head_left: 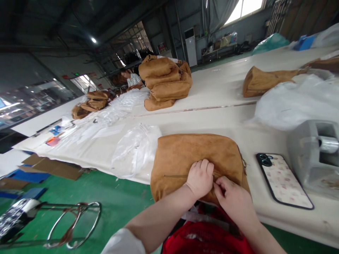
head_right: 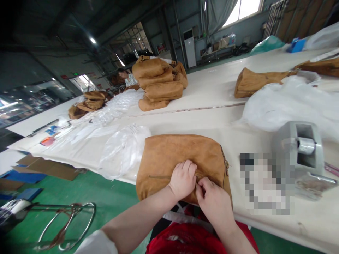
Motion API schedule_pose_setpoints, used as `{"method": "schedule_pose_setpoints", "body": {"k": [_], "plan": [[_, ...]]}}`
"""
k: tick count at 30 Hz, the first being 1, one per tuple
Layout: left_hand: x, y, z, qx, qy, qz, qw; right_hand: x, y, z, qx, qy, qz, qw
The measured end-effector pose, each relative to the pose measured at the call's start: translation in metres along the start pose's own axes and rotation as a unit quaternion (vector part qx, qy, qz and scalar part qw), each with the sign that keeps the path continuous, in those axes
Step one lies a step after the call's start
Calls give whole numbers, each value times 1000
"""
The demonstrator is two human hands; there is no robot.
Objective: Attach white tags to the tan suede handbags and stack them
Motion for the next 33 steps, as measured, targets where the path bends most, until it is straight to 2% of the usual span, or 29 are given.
{"method": "schedule_pose_setpoints", "body": {"k": [3, 5, 6, 8, 10, 12, 15, 18, 25, 33], "plan": [[6, 24, -11, 31, -93, -47, 994, -2, 0, -3, -15, 22, 11, 1000], [26, 45, -24, -8, -131, -68, 989, 0, 1, -6, -41, 49, 18, 998], [41, 53, -29, -45, -106, -63, 991, 1, 1, -8, -58, 71, 12, 996], [70, 60, -35, -109, -15, -36, 993, 7, 1, -8, -81, 133, -27, 987], [92, 54, -34, -129, 46, -11, 990, 13, 1, -6, -78, 202, -97, 971], [103, 43, -29, -123, 54, 3, 991, 18, 0, -1, -59, 250, -177, 950], [106, 32, -24, -123, 48, 6, 991, 22, 3, 7, -32, 281, -276, 919], [105, 30, -24, -126, 45, -1, 991, 24, 9, 13, -24, 312, -341, 887], [115, 26, -19, -123, 26, -18, 992, 28, 19, 24, -21, 376, -403, 834], [134, 25, -11, -91, -55, -47, 993, 15, 40, 21, 6, 397, -430, 811]]}}
Point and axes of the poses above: each hand's wrist, its own z-axis towards the middle knuckle, its own y-axis out of the back of the hand, x = y × z, the point moved 2 cm from there along z, towards the middle knuckle, and after that the axes turned 15 degrees about x, right-handed, at the moved point
